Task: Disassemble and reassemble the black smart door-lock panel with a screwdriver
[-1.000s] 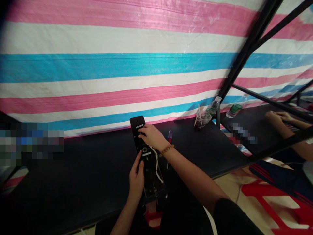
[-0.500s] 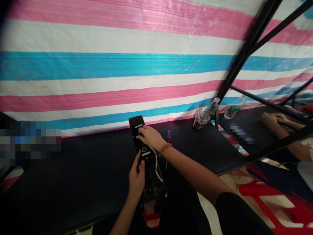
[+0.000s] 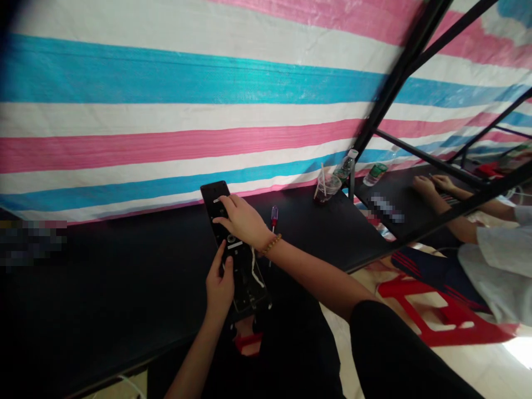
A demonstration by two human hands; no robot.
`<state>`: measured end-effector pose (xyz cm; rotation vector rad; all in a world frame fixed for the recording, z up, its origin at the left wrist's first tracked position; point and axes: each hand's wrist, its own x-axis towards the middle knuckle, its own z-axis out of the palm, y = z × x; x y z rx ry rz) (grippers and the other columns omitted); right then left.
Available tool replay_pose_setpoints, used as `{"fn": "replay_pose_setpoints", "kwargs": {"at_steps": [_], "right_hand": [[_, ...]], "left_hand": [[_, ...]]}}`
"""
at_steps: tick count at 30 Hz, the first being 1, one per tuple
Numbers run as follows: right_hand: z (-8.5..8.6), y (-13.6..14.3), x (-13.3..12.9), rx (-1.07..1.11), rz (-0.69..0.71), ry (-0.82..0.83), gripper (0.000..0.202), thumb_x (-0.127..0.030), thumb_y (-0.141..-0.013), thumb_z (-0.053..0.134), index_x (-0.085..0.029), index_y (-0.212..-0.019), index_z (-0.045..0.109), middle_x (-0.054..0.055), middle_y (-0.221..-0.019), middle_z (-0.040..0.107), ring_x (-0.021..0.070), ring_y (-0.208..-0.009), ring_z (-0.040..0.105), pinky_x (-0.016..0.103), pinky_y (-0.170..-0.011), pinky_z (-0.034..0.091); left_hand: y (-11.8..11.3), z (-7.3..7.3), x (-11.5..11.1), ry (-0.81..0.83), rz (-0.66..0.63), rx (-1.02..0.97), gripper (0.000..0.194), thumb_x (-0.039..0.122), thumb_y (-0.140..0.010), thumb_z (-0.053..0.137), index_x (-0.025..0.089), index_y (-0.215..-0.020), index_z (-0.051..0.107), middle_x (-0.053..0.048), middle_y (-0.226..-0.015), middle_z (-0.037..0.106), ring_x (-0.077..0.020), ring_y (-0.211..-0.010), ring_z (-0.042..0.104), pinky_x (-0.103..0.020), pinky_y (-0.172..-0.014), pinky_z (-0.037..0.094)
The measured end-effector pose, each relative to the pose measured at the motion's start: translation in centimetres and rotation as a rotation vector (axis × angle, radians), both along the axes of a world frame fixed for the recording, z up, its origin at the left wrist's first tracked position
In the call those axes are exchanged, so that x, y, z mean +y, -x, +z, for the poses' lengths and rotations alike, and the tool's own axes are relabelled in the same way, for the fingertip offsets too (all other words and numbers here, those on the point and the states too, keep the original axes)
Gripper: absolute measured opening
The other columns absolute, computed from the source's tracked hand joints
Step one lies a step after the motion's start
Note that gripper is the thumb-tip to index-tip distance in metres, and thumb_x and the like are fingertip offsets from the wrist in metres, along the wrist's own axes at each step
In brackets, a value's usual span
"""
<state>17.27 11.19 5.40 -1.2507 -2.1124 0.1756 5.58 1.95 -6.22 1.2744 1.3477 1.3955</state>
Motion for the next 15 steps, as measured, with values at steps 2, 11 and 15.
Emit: {"fn": "replay_pose_setpoints", "kwargs": {"at_steps": [2,11,15], "right_hand": [[0.6,-1.1,-4.5,0.052,0.021,0.0,0.028,-0.031,-0.095,0.065,-0.021,-0.121,0.062,0.009,-0.112,0.063,0.0228,-0.107,0.059,0.037,-0.095,0.048],[-4.5,-5.3,-16.1,-0.479,0.367,0.079,0.011,-0.012,-0.093,0.058,-0.018,-0.096,0.066,0.005,-0.083,0.067,0.0186,-0.074,0.059,0.03,-0.068,0.045],[-5.5,-4.6,-15.1,-0.487,0.4,0.021,0.01,-0.013,-0.095,0.056,-0.017,-0.09,0.064,0.006,-0.079,0.066,0.0182,-0.071,0.058,0.03,-0.065,0.043]], "left_hand": [[0.0,-0.3,0.0,-0.004,-0.018,-0.009,0.048,0.043,-0.097,0.054,0.022,-0.14,0.059,-0.009,-0.145,0.06,-0.0244,-0.135,0.054,-0.039,-0.117,0.038],[0.0,0.5,-0.1,0.004,0.009,0.018,0.043,0.041,-0.097,0.053,0.021,-0.134,0.065,-0.009,-0.141,0.064,-0.0244,-0.132,0.058,-0.039,-0.115,0.042],[0.0,0.7,-0.1,0.019,0.013,0.027,0.044,0.042,-0.097,0.051,0.021,-0.134,0.064,-0.009,-0.141,0.063,-0.0245,-0.133,0.057,-0.04,-0.115,0.042]]}}
